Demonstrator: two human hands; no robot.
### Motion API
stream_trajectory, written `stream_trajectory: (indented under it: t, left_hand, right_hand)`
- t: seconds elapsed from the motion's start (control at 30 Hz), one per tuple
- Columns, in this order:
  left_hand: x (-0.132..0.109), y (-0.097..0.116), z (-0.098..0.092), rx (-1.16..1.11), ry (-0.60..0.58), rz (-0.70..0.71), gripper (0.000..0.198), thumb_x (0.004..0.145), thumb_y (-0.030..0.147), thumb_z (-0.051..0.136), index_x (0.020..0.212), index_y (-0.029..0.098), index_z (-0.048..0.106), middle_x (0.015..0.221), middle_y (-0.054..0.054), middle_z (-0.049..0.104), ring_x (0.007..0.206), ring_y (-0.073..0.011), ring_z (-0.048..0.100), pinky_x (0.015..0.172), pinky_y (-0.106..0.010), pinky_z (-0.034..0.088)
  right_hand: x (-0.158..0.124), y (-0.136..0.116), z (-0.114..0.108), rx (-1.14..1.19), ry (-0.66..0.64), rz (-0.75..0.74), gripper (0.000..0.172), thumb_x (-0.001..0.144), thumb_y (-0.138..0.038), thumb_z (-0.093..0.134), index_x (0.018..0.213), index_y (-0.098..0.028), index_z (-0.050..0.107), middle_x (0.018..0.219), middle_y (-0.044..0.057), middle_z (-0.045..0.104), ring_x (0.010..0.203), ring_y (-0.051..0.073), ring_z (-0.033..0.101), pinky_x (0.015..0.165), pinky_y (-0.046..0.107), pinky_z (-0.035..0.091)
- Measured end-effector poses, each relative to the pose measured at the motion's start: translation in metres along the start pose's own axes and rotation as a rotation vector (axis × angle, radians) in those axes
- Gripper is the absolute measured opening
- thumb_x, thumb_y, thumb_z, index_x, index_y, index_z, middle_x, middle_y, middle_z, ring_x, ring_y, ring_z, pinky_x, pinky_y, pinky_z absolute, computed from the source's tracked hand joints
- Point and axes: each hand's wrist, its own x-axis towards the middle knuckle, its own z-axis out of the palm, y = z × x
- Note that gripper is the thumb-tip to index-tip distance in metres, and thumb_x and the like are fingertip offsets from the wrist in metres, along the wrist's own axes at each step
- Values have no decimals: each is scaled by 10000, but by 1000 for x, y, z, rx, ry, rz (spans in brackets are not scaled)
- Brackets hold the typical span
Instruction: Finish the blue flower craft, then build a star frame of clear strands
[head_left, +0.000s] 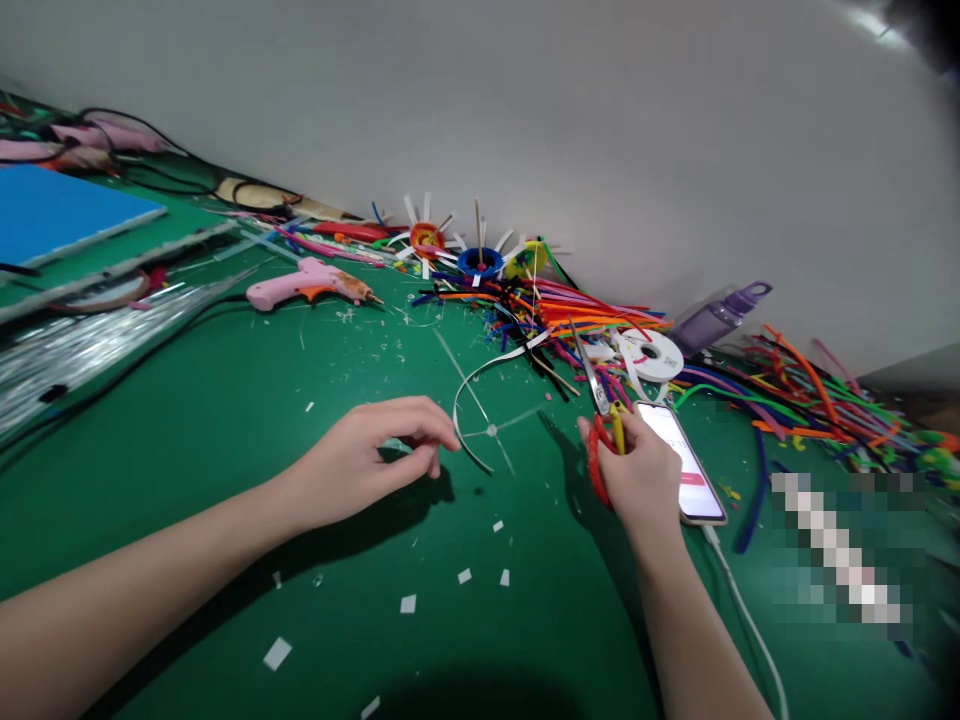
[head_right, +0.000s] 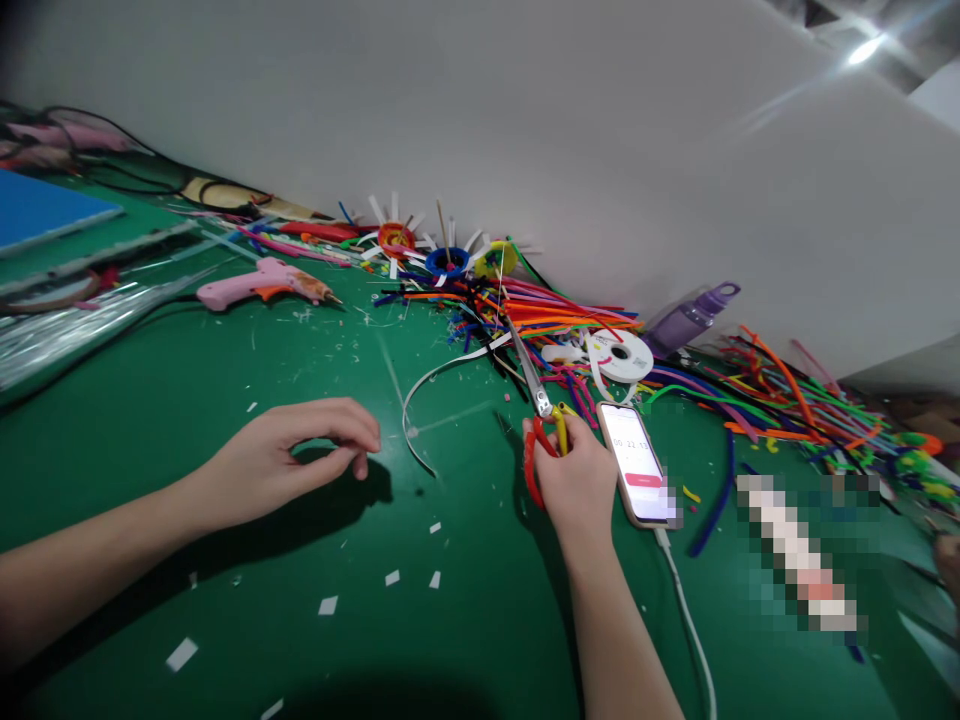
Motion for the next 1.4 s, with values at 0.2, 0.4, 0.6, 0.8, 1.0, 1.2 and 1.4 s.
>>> stream_trajectory:
  t: [0.2, 0.4, 0.6, 0.8, 1.0, 1.2, 1.4]
  left_hand:
    - [-1, -3, 0, 61, 5, -44, 187, 880, 172, 448, 889, 186, 634, 946, -43, 636, 662, -82, 632, 603, -196, 530]
    - [-1, -5, 1, 99, 33, -68, 171, 878, 178, 459, 887, 185, 629, 974, -43, 624, 706, -92, 650, 623, -193, 536]
    - [-1, -7, 3, 127, 12, -68, 169, 883, 194, 457, 914, 190, 623, 1000, -42, 637, 769, -102, 663, 639, -183, 534]
    - [-2, -6, 3, 329, -22, -101, 190, 876, 265, 485, 981, 231, 639, 940, -12, 700, 788, -124, 659, 640, -202, 506]
    - [-5, -8, 5, 477, 0, -91, 220, 882, 322, 484, 1022, 246, 636, 893, 9, 721, 732, -127, 663, 629, -214, 481]
    - [-6, -12, 2, 529, 105, -137, 215, 896, 322, 460, 975, 229, 637, 917, -7, 706, 757, -142, 640, 617, -230, 468]
    - [-2, -11, -2, 575, 221, -65, 241, 911, 308, 430, 1044, 188, 592, 1035, -79, 648, 1003, -216, 576, 874, -378, 466]
  right_hand:
    - [2, 3, 6, -146, -89, -4, 335, 734, -527, 551, 785, -205, 631, 605, 17, 599, 530, 170, 524, 498, 263, 322]
    - [2, 7, 12, -205, -196, -26, 247, 739, -462, 549, 747, -215, 548, 606, -13, 578, 541, 163, 520, 513, 262, 293]
    - [1, 10, 15, -199, -236, -63, 243, 747, -421, 558, 848, -200, 552, 653, -7, 600, 591, 176, 548, 546, 273, 331]
    - [0, 16, 18, -148, -245, -95, 311, 775, -445, 534, 943, -186, 563, 751, 23, 622, 647, 189, 576, 559, 283, 364]
    - [0, 17, 20, -196, -225, -190, 307, 800, -416, 499, 946, -162, 587, 836, 76, 626, 758, 218, 589, 630, 311, 417]
    - [-2, 13, 14, -360, -193, -260, 364, 827, -427, 486, 1013, -137, 603, 934, 132, 631, 919, 276, 587, 754, 371, 452]
    - [-3, 9, 13, -237, -2, -369, 384, 835, -391, 508, 1105, -123, 558, 1026, 163, 614, 994, 295, 563, 834, 432, 464]
